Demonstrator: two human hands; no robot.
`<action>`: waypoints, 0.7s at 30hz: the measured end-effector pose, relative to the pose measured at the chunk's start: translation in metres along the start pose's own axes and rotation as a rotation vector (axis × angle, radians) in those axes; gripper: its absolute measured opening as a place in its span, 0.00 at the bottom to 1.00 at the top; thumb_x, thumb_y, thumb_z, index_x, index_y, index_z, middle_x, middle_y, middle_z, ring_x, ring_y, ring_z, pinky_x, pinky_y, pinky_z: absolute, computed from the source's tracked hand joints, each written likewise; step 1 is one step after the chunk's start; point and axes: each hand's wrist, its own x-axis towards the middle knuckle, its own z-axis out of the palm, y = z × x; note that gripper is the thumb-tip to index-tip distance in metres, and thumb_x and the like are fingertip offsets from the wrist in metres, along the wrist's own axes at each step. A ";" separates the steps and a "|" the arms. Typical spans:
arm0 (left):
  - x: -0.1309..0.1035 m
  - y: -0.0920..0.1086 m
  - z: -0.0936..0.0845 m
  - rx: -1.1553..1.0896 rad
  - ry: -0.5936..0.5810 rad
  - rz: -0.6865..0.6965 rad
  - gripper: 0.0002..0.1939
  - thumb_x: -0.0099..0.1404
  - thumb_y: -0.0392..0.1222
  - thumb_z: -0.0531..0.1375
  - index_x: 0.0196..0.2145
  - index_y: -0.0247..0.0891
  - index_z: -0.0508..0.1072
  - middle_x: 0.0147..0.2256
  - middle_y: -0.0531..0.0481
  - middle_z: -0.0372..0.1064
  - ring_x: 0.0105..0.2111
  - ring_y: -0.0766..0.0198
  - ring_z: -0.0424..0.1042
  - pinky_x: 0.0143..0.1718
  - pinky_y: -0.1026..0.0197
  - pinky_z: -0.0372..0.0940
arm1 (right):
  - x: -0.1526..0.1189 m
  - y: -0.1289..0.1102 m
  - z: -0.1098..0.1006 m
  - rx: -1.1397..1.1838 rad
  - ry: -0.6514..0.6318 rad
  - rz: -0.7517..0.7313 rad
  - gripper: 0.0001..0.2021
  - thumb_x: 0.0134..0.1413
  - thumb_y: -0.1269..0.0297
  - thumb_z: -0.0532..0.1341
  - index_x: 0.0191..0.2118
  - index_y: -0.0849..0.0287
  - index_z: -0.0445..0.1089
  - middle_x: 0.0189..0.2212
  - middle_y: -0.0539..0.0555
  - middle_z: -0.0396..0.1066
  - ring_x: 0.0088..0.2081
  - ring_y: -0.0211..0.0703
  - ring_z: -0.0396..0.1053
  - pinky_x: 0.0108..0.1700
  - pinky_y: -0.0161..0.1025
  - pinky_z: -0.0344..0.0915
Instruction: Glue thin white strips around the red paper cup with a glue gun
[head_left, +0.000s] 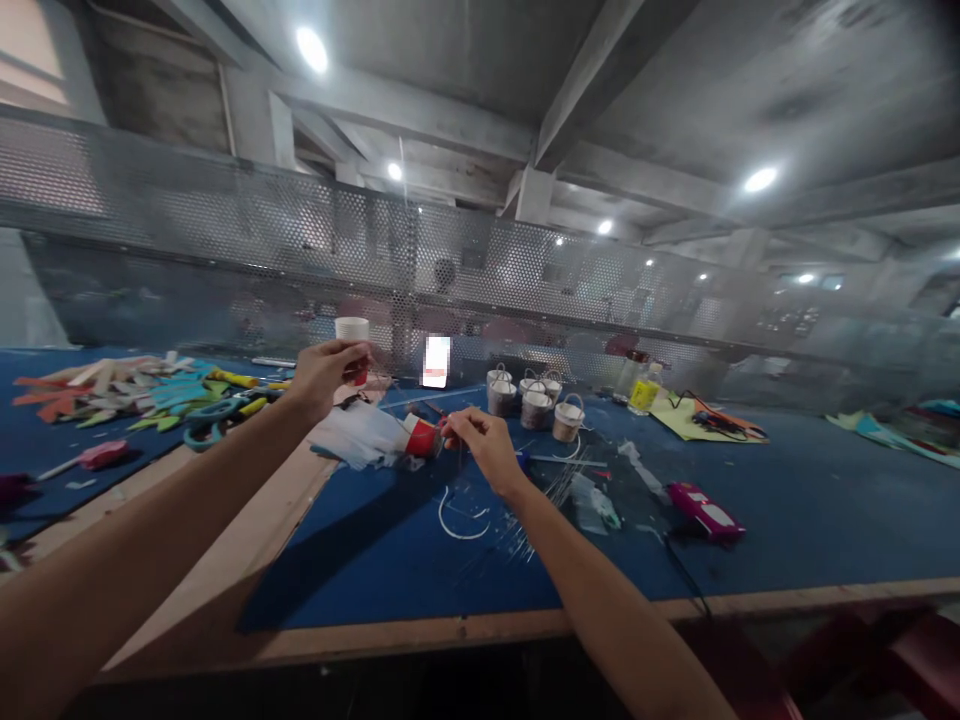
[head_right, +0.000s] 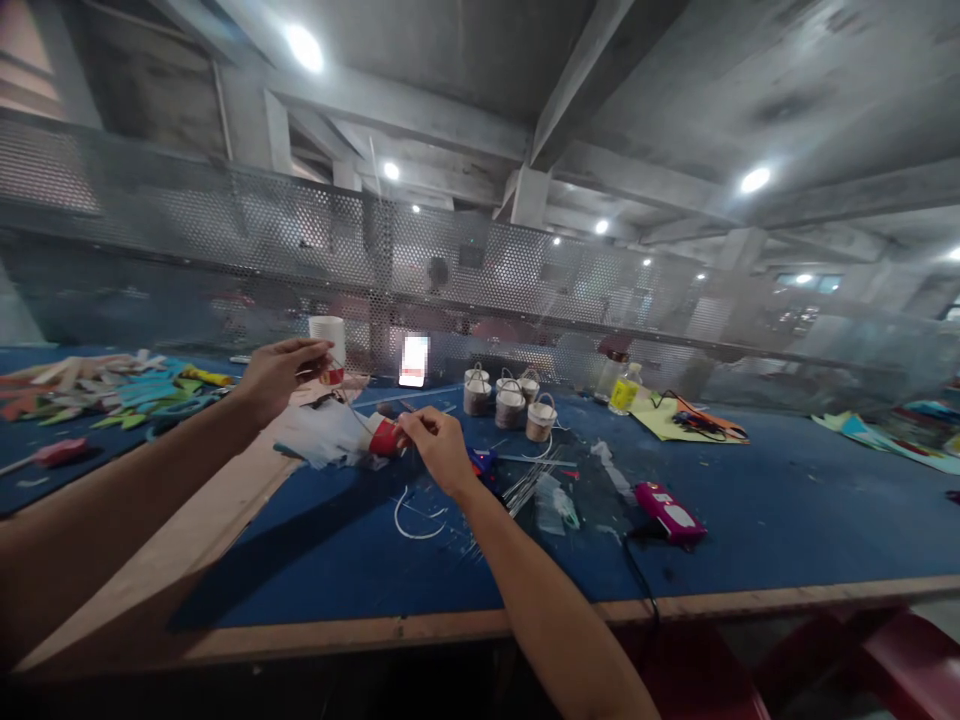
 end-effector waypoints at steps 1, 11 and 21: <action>-0.001 0.003 -0.001 -0.010 0.031 0.032 0.15 0.58 0.45 0.72 0.37 0.31 0.80 0.28 0.50 0.76 0.31 0.65 0.73 0.40 0.60 0.67 | -0.001 0.000 0.001 -0.005 -0.007 -0.005 0.16 0.58 0.48 0.66 0.29 0.56 0.76 0.28 0.51 0.76 0.29 0.41 0.72 0.38 0.38 0.68; 0.005 -0.002 -0.010 0.305 -0.041 0.188 0.08 0.67 0.44 0.66 0.39 0.38 0.80 0.31 0.49 0.79 0.35 0.57 0.77 0.44 0.56 0.71 | -0.003 -0.003 0.001 0.012 0.002 -0.008 0.18 0.57 0.46 0.66 0.27 0.56 0.74 0.27 0.51 0.75 0.29 0.40 0.71 0.39 0.39 0.68; 0.022 -0.073 0.028 0.942 -0.485 0.034 0.18 0.73 0.46 0.65 0.58 0.40 0.75 0.58 0.42 0.73 0.52 0.49 0.76 0.50 0.45 0.75 | -0.003 -0.004 0.002 0.039 0.033 0.005 0.18 0.56 0.46 0.67 0.26 0.56 0.73 0.26 0.51 0.75 0.27 0.40 0.71 0.36 0.39 0.69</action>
